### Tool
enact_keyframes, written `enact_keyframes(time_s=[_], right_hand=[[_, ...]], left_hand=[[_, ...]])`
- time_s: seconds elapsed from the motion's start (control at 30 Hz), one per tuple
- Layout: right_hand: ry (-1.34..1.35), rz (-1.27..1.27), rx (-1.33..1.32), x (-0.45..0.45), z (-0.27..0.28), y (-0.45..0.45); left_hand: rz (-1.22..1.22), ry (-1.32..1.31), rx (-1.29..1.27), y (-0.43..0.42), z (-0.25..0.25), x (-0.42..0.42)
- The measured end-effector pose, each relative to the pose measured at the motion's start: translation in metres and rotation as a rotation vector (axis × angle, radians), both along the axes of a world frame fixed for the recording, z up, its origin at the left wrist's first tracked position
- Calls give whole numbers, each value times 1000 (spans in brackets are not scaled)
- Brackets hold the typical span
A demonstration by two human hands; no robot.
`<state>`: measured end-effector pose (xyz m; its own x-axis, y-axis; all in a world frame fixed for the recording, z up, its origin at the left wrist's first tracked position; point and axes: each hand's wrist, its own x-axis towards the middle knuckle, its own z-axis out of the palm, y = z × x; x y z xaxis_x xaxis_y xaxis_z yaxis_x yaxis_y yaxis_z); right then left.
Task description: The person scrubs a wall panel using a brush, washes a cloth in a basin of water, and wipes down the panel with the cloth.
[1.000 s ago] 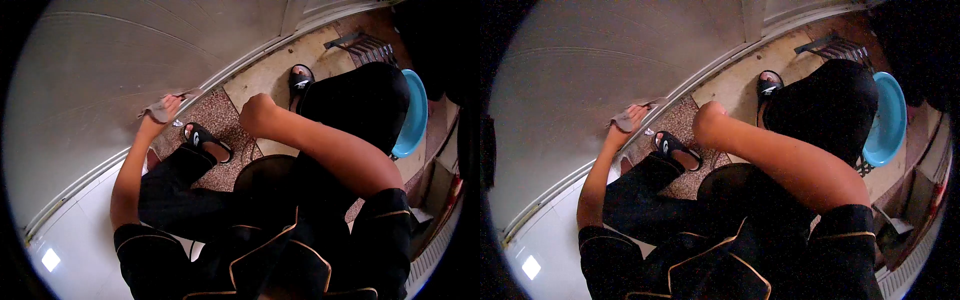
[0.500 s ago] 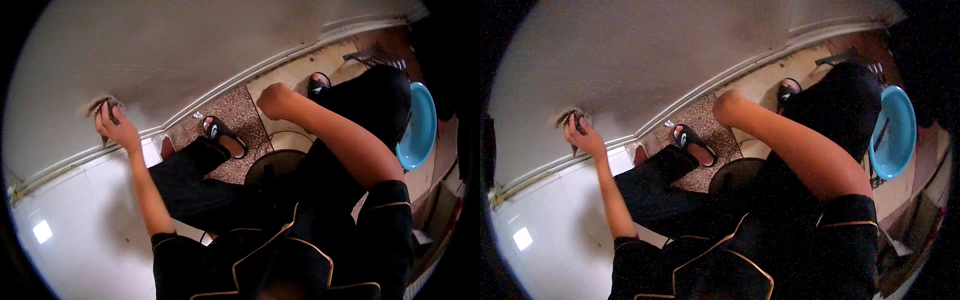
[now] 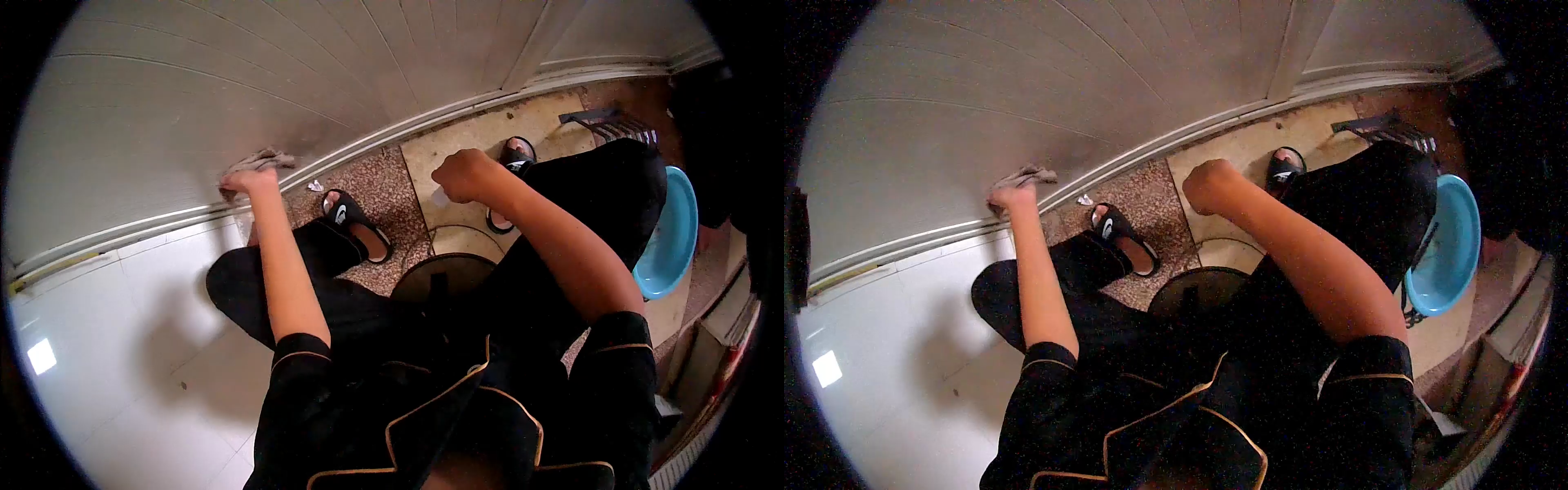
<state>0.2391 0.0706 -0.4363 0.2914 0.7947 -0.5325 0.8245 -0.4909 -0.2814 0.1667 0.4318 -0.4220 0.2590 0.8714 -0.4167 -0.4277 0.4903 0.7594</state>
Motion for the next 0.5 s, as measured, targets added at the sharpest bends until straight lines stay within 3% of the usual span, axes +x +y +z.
enact_keyframes(time_s=[0.13, 0.2, 0.23, 0.3, 0.33, 0.4, 0.43, 0.5], right_hand=[[28, -15, -84, 9, -12, -1], [60, -38, -118, 7, -12, -5], [40, -35, -117, 8, -10, -2], [18, -54, -137, 11, -6, -8], [28, -30, -178, 14, 2, -3], [48, 14, -179, 11, 5, 7], [28, -37, -94, 8, 1, 3], [1, -79, -17, 6, -1, -1]], left_hand=[[-91, 22, 17, -28, -15, 26], [-88, 157, -58, -54, -20, 47], [-178, 36, 87, -43, -61, 57], [-225, -21, -15, -122, 14, 78], [-135, 3, 130, -174, 61, 83], [-25, 40, 315, -191, 81, 90], [150, 187, 948, -168, 60, 97], [341, 352, 1588, -131, 42, 91]])
